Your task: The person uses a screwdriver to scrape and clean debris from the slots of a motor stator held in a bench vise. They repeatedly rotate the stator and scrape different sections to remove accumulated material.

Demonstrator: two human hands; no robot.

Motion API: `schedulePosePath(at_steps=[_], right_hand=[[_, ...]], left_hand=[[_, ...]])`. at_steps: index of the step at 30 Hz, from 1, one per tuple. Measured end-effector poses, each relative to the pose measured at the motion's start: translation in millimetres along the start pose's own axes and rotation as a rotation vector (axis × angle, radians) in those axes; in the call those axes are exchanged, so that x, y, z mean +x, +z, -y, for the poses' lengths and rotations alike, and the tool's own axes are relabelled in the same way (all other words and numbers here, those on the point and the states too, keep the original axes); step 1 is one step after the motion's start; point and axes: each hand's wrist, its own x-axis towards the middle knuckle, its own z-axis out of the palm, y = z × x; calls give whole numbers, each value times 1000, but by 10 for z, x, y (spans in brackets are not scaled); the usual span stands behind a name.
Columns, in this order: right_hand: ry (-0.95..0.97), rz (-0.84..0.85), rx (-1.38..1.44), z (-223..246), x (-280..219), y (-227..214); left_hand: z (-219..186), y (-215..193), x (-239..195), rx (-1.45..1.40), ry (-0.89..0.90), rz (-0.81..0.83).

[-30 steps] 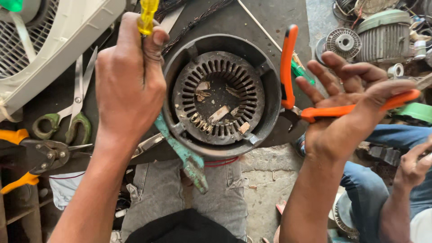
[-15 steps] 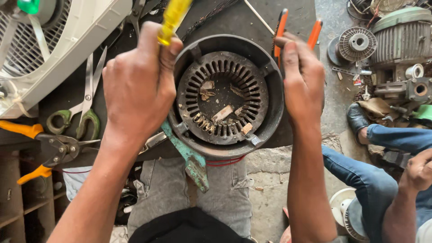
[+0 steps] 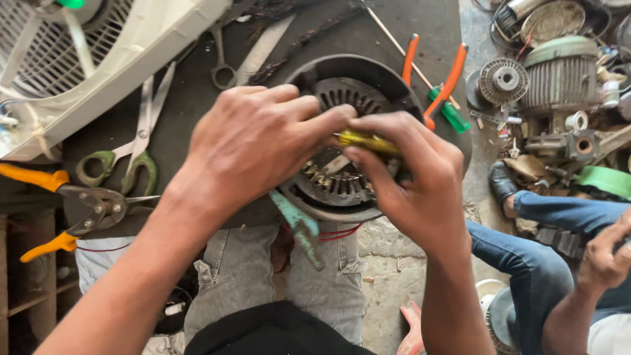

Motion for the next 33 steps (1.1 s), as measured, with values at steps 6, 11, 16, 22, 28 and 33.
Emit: schedulePosePath(at_steps=[6,11,16,22,28,33], right_hand=[[280,-127,-155,264,-427,-91],[374,-65,-147,563,-701,60],[405,-119,-230,740,-808,341],[541,-193,-287,889,-820,439],[356,-234,-349,988,-867,497],[423,-308,-247,908,-939,549]], left_hand=[[89,97,-70,-19,-70,-28],[106,128,-123,31,-124,-152],[71,183,-154,-39,-297,-227],[49,163,-205,-128,-353,-205],[35,129,-212,-121,-354,-210],[1,199,-208,-78,-369,-224]])
